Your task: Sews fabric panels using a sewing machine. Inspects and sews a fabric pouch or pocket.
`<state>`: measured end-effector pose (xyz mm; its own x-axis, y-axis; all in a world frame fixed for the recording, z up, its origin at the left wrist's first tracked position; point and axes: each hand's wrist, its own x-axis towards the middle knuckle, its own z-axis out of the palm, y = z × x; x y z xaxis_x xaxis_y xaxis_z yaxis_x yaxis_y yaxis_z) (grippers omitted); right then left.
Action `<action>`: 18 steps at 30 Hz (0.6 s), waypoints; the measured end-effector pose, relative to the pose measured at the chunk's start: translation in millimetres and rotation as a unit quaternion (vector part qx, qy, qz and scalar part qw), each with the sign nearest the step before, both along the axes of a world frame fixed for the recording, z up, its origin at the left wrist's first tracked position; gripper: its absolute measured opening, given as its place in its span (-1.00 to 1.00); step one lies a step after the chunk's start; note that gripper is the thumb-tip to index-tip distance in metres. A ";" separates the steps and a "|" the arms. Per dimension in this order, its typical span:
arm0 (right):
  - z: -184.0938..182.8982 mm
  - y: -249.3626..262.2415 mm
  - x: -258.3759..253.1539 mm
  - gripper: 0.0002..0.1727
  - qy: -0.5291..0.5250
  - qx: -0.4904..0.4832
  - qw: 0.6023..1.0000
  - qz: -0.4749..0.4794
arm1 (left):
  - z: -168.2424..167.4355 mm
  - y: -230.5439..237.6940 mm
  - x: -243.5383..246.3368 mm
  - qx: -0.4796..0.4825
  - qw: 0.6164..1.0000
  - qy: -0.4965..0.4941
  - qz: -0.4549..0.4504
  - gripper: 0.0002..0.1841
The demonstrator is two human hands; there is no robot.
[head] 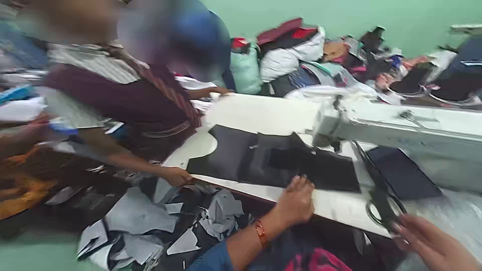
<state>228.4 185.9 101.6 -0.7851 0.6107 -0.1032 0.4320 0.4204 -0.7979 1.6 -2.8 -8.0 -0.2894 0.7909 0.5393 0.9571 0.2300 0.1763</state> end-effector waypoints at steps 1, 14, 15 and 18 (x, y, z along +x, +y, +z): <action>-14.1 -1.8 -19.6 -0.63 0.020 0.004 1.000 -0.022 | 2.4 -0.3 -1.0 -0.012 1.000 -0.006 -0.001 -0.59; -41.8 -20.9 -178.8 -0.48 0.021 -0.208 0.978 -0.024 | -4.8 -1.0 -7.4 -0.017 0.995 0.094 0.036 -0.52; -42.8 -20.7 -182.9 -0.45 0.011 -0.211 0.977 -0.027 | -4.4 -1.2 -7.4 -0.017 0.995 0.094 0.037 -0.51; -42.0 -19.6 -186.5 -0.45 -0.016 -0.213 0.977 -0.024 | -3.3 -1.6 -6.8 -0.015 0.995 0.092 0.037 -0.52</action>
<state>42.0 166.3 59.6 -0.7487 0.5434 -0.3797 0.4703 0.0318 -0.8819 -5.2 -4.4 -11.3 -0.2451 0.7876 0.5654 0.9530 0.3029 -0.0088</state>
